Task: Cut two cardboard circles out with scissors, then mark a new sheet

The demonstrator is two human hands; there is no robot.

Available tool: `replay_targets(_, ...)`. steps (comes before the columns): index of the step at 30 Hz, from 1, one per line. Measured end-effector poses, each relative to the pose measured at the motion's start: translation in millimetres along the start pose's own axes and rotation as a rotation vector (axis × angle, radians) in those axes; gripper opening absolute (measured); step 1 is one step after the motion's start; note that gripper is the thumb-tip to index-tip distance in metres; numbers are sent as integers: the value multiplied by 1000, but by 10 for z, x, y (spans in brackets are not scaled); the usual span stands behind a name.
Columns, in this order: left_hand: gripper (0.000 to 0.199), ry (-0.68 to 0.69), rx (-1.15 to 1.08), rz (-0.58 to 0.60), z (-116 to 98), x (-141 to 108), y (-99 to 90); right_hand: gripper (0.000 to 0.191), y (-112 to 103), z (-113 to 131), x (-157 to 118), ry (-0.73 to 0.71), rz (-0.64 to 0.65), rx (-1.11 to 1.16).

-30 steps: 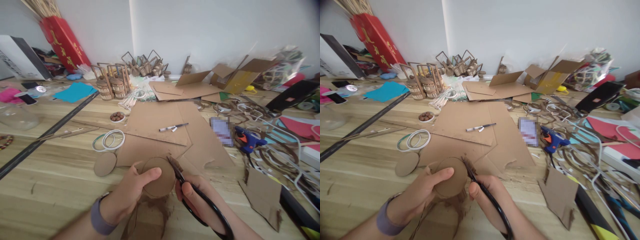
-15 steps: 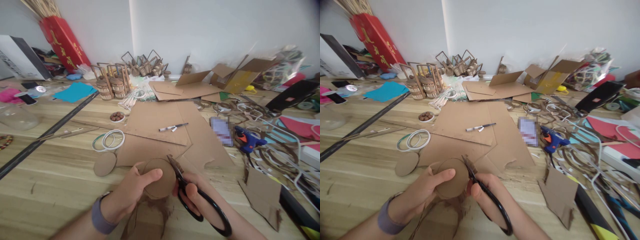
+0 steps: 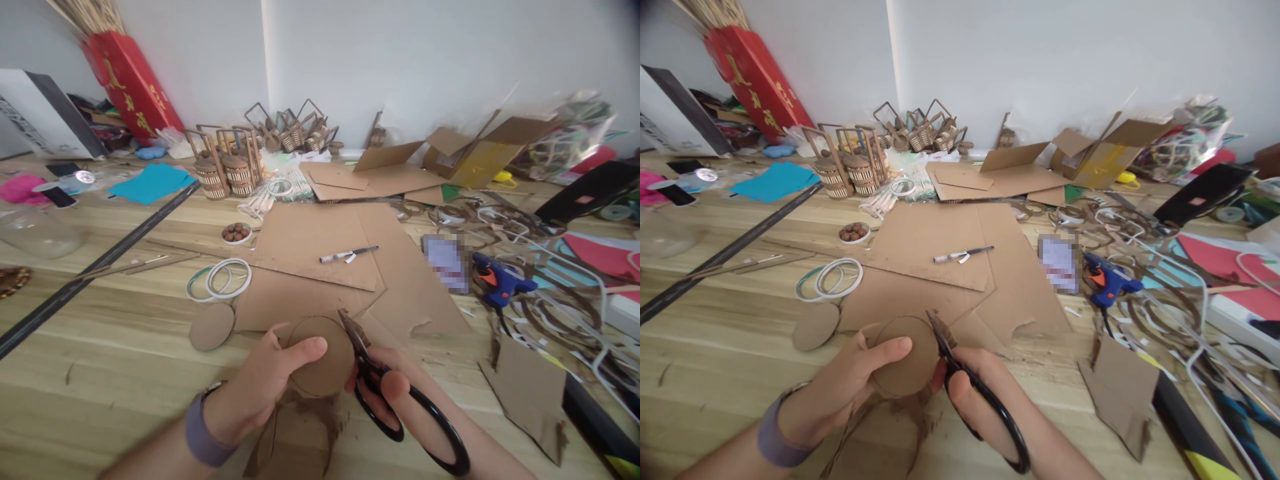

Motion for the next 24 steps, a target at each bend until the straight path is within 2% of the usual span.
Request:
replay_targets(6,34,7,8,6,7,3,-12,84,6,-6,-5,-95,-20,-21)
replay_targets(24,41,-24,36,-13,-1,7,-20,84,21,84,-36,27,-45,-63)
Point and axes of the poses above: each hand's wrist, its own x-axis towards the middle knuckle, its own y-axis out of the palm, z = x × y, the point moved 2 cm from there along x, towards the middle knuckle, and after that the axes turned 3 degrees about -z, right-handed, at the moved point
